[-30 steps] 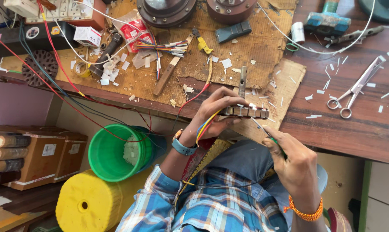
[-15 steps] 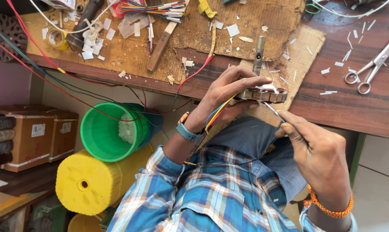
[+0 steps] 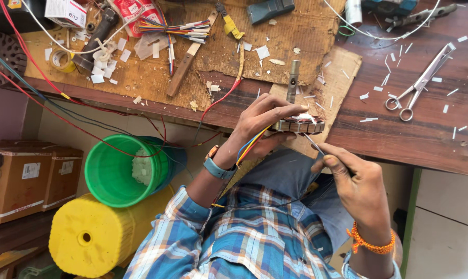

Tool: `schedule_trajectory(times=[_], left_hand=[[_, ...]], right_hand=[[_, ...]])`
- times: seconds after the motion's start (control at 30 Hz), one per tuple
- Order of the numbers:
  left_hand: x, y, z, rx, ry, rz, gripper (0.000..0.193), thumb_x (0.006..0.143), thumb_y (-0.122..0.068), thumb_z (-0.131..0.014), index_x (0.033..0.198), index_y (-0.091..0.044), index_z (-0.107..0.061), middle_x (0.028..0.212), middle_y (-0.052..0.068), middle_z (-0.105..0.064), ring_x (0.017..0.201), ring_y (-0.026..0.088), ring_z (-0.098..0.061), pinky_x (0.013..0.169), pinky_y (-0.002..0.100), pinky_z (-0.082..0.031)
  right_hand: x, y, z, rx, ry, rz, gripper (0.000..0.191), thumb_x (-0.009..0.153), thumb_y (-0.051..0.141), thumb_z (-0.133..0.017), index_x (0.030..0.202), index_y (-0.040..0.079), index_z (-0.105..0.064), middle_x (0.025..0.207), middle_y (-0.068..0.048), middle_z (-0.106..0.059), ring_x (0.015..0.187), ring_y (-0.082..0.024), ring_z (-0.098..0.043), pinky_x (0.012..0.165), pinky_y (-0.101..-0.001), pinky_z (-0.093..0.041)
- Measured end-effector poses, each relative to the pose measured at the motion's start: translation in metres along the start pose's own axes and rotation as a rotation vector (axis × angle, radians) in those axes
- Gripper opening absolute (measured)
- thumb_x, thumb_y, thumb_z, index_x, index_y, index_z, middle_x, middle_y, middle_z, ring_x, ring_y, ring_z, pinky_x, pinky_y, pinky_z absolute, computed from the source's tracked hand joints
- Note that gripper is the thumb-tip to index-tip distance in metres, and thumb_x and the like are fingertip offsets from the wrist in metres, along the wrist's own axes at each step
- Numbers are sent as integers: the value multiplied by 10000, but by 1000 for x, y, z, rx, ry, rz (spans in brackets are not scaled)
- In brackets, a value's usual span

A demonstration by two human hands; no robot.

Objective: The person wraps a small green component with white tape, then secures it to a motor stator using a white zip tie. They tighten the zip tie, cut the excess with scissors, and use a green screwdriver to adjust wires and components on the stator. The person also handles a red wire and places the stator on the workbench.

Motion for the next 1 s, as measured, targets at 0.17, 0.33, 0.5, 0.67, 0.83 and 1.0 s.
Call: schedule_trajectory(times=[0.17, 0.33, 0.5, 0.67, 0.83, 1.0], left_hand=[[0, 3, 0, -38, 6, 9, 565, 769, -57, -867, 1290, -166, -678, 1157, 31, -662, 1084, 241, -642, 959, 386, -531], [-2, 9, -1, -48, -35, 64, 566, 750, -24, -861, 1270, -170, -692, 1139, 37, -633, 1100, 239, -633, 962, 374, -554], [1, 10, -1, -31, -67, 54, 562, 750, -11, -863, 1260, -177, -696, 1071, 40, -598, 1035, 223, -616, 898, 349, -552], [8, 8, 0, 10, 13, 10, 558, 767, -8, -858, 1272, -180, -693, 1057, 40, -577, 1020, 223, -611, 899, 362, -540], [15, 5, -1, -12, 124, -29, 535, 754, -38, -873, 1240, -171, -694, 1063, 50, -567, 1018, 236, -604, 878, 380, -518], [18, 9, 1, -105, 178, -50, 525, 797, -22, -863, 1268, -167, -684, 1080, 50, -559, 1039, 229, -600, 909, 380, -523]], right_hand=[[0, 11, 1, -138, -49, -26, 287, 989, 148, -649, 1244, 40, -725, 849, -76, -787, 773, -119, -724, 741, -278, -559], [5, 34, 1, -220, -61, 59, 290, 950, 97, -682, 1230, 42, -734, 857, -110, -774, 767, -159, -750, 724, -297, -562], [9, 37, -3, -213, -65, 21, 288, 970, 90, -667, 1244, 48, -742, 830, -110, -765, 710, -168, -731, 692, -307, -554], [19, 30, 0, -257, -5, 3, 204, 981, 108, -665, 1152, 41, -753, 804, -83, -776, 673, -141, -717, 648, -306, -550], [41, 13, 6, -249, 192, -25, 223, 945, 118, -651, 1132, 47, -748, 733, -69, -765, 634, -129, -716, 614, -307, -559], [52, 11, 9, -228, 227, 24, 192, 938, 92, -682, 1102, 25, -756, 731, -77, -759, 603, -125, -682, 567, -300, -551]])
Point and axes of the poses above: each hand's wrist, its own x-axis towards the middle knuckle, its own z-axis out of the back of the hand, y = z × x, the point moved 10 cm from there along x, towards the middle knuckle
